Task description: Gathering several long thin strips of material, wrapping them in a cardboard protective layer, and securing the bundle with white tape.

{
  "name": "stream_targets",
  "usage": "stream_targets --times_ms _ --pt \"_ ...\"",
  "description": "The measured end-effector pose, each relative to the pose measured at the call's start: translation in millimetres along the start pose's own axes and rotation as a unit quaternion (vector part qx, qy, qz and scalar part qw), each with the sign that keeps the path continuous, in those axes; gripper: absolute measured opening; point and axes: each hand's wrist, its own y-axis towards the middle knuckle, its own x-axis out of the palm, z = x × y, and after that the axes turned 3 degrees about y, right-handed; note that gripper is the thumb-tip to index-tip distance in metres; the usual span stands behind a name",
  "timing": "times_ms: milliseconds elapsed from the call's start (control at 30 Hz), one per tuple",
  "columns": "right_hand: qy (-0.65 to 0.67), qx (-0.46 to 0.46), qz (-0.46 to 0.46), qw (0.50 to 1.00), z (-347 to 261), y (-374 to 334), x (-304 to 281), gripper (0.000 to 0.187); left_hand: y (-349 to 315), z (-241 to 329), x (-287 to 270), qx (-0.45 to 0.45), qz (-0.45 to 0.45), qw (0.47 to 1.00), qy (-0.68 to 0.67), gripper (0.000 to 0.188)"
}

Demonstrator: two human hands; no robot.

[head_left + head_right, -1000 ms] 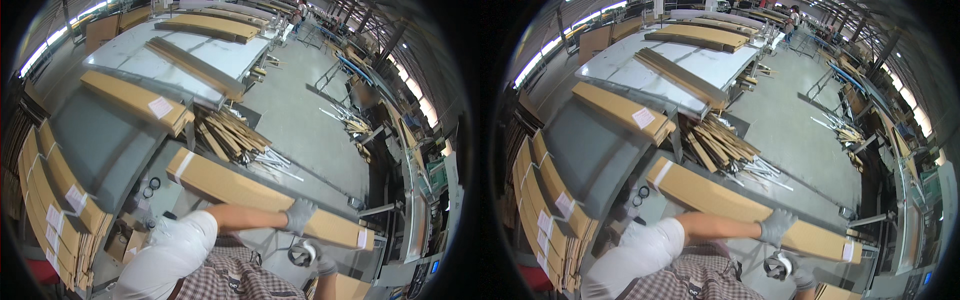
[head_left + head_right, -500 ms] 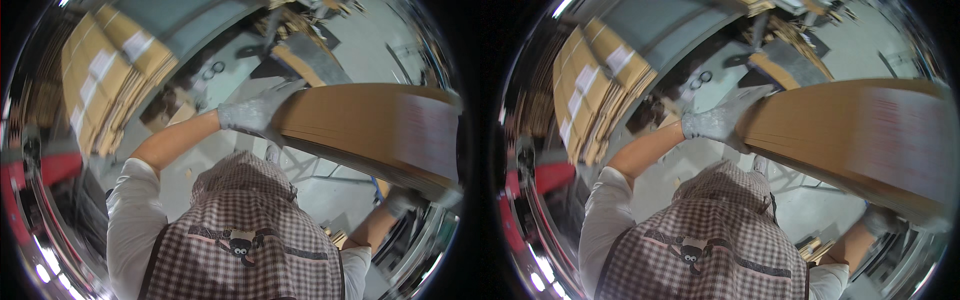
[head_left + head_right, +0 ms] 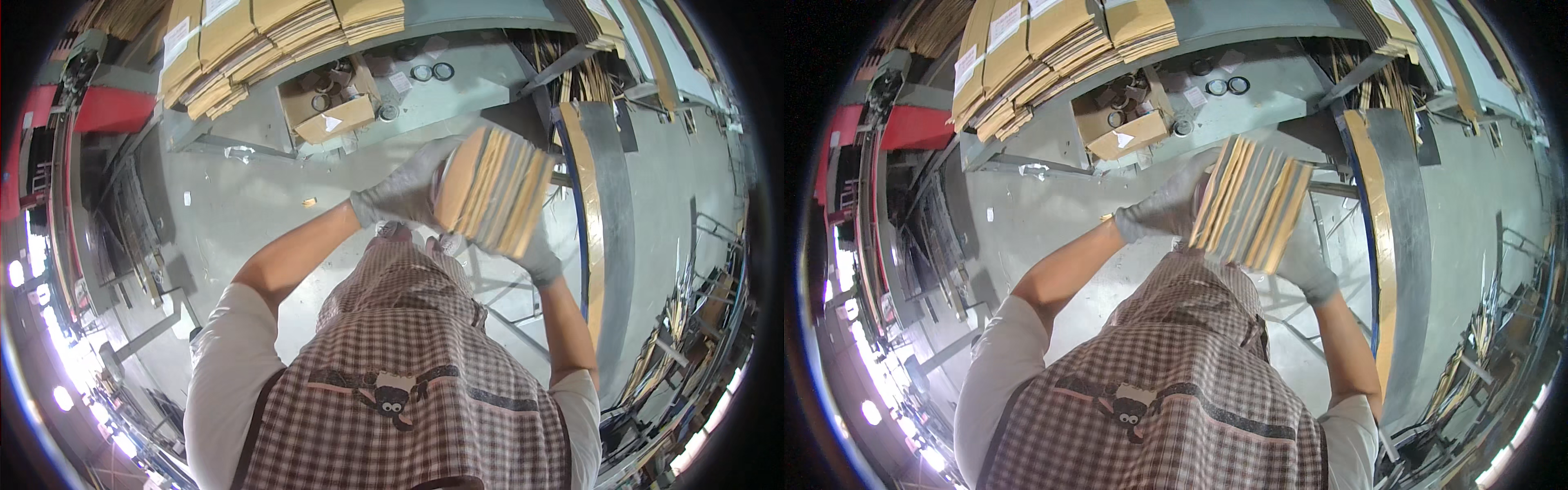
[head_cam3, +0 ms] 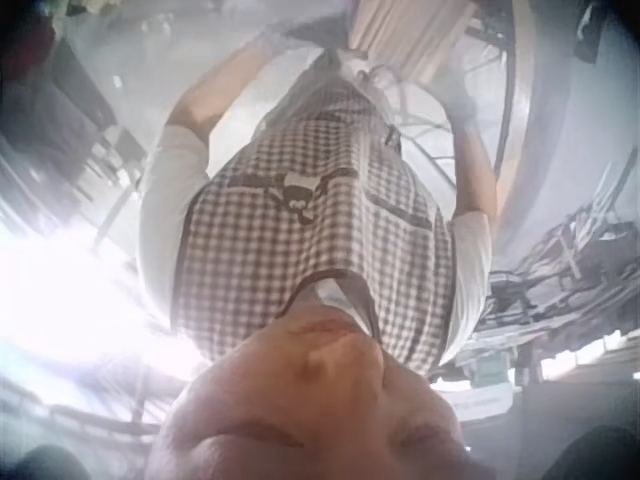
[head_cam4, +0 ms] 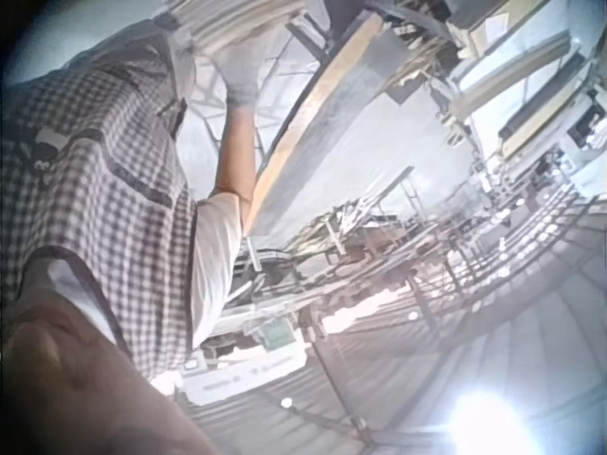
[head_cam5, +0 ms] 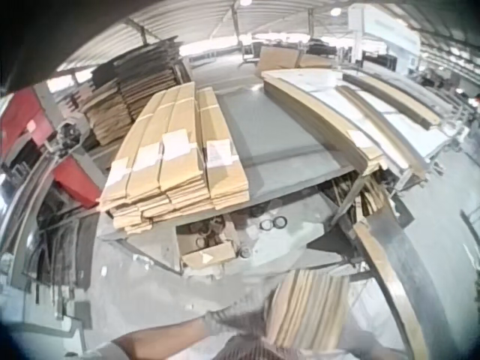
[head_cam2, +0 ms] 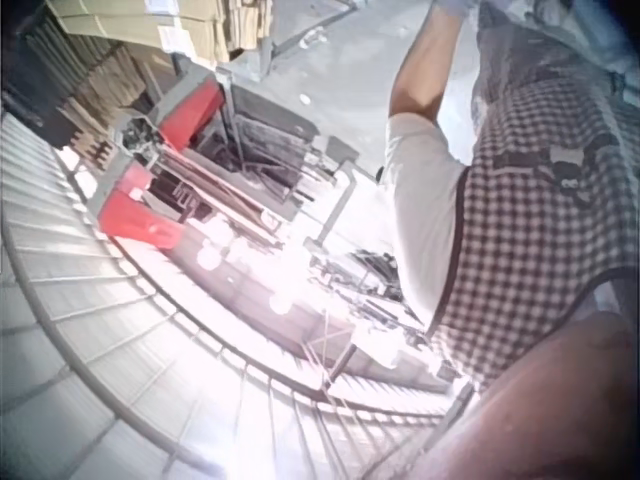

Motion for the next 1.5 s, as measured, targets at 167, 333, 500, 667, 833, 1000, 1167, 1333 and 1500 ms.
stream_targets --times_ms 167,333,500,667,833,1000,1167,1333,1500 --pt "-0.295 -0.147 -0.045 0.943 28 34 1 0.068 -36 -142 -25 0.182 0.274 0.944 -0.018 0.103" --pt "-0.229 -0.131 -0.095 0.96 -12 39 82 0.113 -70 -200 50 -0.015 0.38 0.919 -0.104 0.086" --pt "-0.152 -0.185 -0.201 0.95 -86 62 124 0.102 -108 -87 47 0.067 0.556 0.821 -0.114 0.08" --pt "0.201 -0.042 -0.385 0.9 -142 120 46 0.076 -132 9 60 0.181 0.546 0.786 -0.225 0.072" --pt "-0.1 -0.132 -0.411 0.897 -151 132 -42 0.074 -73 37 40 0.258 0.615 0.709 -0.23 0.062" --pt "-0.112 -0.13 -0.253 0.952 -187 149 -23 0.079 26 144 -72 0.308 0.478 0.805 -0.17 0.06" --pt "-0.084 -0.201 -0.072 0.973 -218 235 23 0.075 117 217 -232 0.269 0.438 0.843 -0.161 0.068" --pt "-0.013 -0.222 -0.061 0.973 -236 329 40 0.064 162 241 -342 0.18 0.489 0.844 -0.128 0.077" --pt "-0.128 -0.128 -0.017 0.983 -220 395 52 0.065 164 182 -346 0.183 0.405 0.495 0.746 0.069"
